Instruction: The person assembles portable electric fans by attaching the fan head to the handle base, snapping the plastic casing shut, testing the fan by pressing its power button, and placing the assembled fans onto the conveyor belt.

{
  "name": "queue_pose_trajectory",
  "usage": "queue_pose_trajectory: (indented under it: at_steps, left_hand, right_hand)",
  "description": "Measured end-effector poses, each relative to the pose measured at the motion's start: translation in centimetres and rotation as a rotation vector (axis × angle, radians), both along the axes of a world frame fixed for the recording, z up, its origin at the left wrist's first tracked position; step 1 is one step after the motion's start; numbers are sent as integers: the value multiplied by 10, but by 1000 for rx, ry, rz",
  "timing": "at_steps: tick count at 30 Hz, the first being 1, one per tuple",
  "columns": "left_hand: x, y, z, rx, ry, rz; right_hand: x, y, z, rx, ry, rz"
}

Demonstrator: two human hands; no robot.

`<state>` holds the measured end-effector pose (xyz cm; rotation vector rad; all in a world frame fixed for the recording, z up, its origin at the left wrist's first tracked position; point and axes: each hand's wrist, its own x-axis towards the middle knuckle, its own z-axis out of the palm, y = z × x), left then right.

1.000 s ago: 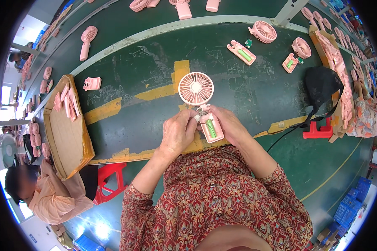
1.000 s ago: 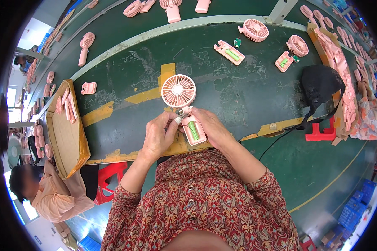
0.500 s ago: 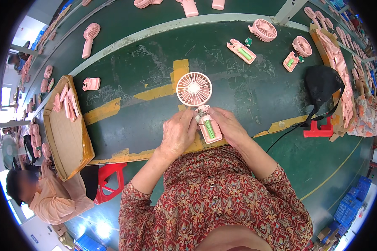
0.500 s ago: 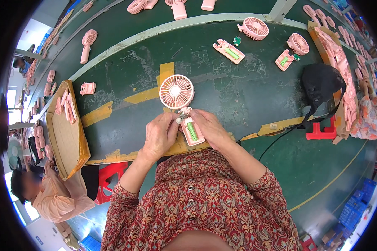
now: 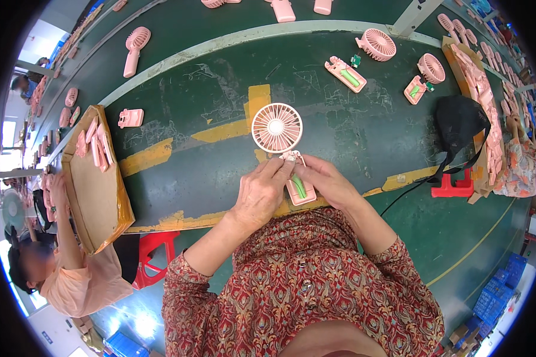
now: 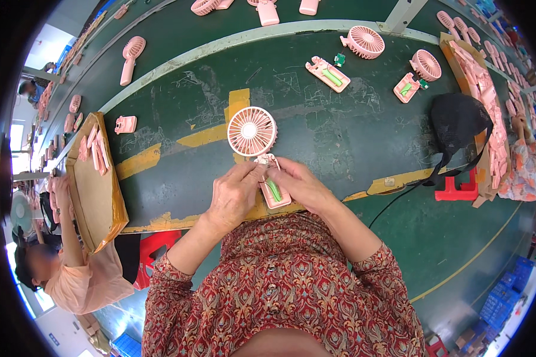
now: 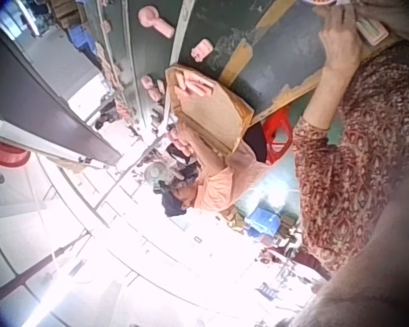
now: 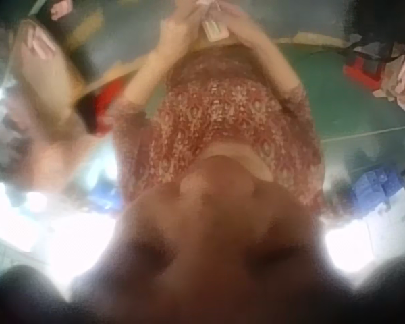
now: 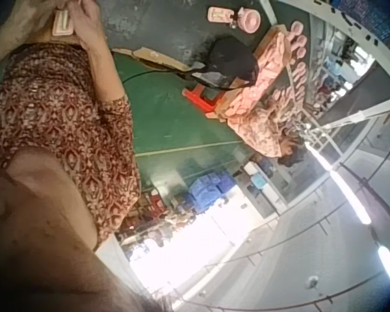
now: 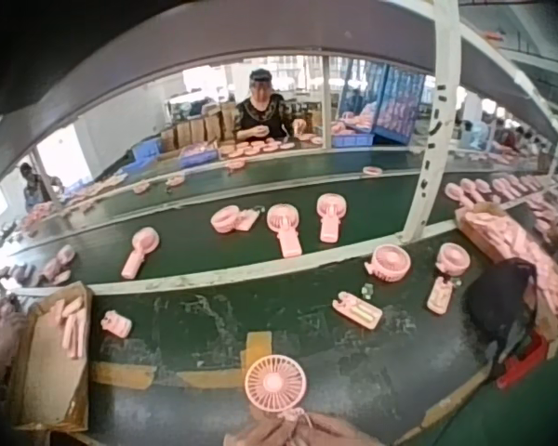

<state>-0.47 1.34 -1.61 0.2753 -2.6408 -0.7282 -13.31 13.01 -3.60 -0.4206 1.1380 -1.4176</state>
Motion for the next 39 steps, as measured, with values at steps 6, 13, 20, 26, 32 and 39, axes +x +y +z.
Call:
queue_pose_trajectory:
  at_steps: [6, 13, 20, 26, 32, 39]
  left_hand:
    - [-4, 1, 6, -59, -80, -34]
    - [-13, -2, 15, -63, -195, -84]
    - [-14, -14, 19, 175, -163, -13]
    - [-18, -18, 15, 191, -289, 18]
    - [-9, -20, 15, 632, -65, 130]
    - [17, -13, -13, 56, 161, 83]
  right_hand:
    - [0, 0, -3, -10, 101, 39]
    - [0, 0, 0, 1, 171, 41]
    - [3, -2, 4, 28, 119, 18]
    - [-3, -12, -5, 151, 156, 26]
    - [3, -16, -6, 135, 47, -83]
    - [7, -15, -6, 121, -84, -210]
